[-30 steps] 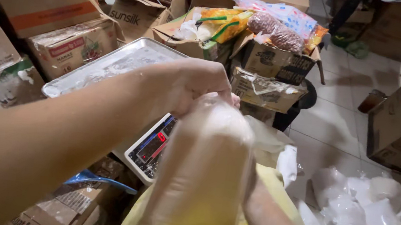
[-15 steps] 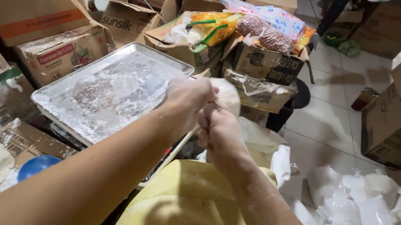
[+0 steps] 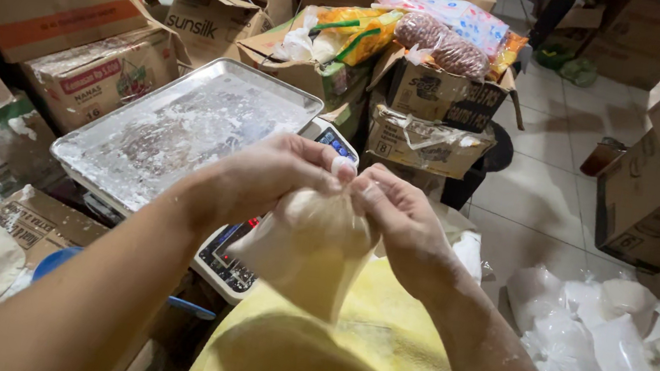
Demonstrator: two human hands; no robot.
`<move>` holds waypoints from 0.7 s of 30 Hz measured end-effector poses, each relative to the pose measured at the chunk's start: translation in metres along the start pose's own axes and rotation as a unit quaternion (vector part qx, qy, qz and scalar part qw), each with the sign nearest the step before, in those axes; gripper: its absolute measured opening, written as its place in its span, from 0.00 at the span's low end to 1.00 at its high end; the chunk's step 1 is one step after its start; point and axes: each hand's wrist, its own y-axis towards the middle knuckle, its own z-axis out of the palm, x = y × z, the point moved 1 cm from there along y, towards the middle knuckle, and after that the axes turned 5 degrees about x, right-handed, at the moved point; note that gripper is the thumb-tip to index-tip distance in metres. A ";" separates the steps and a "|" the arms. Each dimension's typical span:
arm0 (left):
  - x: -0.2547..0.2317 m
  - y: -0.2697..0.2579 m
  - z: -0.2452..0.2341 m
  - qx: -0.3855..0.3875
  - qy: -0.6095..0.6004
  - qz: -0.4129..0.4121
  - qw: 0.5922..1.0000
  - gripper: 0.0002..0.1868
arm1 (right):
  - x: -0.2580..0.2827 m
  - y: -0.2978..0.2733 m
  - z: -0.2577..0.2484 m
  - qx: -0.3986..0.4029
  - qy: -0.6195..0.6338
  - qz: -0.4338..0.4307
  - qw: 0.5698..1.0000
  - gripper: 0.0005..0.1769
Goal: The person scoops white powder from a large sack into a plastic bag placed on a digital scale, adjusts the amount to reach a target weight, ties the bag, and sets it aside. The process is repeated multiple times in a cluttered storage area.
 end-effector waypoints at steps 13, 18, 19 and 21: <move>0.065 -0.044 0.020 -0.257 0.284 0.153 0.911 0.05 | -0.056 0.013 0.040 -0.134 0.212 0.158 0.955 0.12; 0.061 -0.055 0.044 -0.351 0.347 0.162 0.854 0.05 | -0.054 0.010 0.062 -0.260 0.120 0.121 0.950 0.15; 0.060 -0.056 0.049 -0.368 0.362 0.161 0.841 0.06 | -0.053 0.006 0.068 -0.280 0.096 0.135 0.946 0.17; 0.056 -0.059 0.055 -0.379 0.412 0.168 0.811 0.07 | -0.049 0.003 0.075 -0.302 0.036 0.131 0.944 0.16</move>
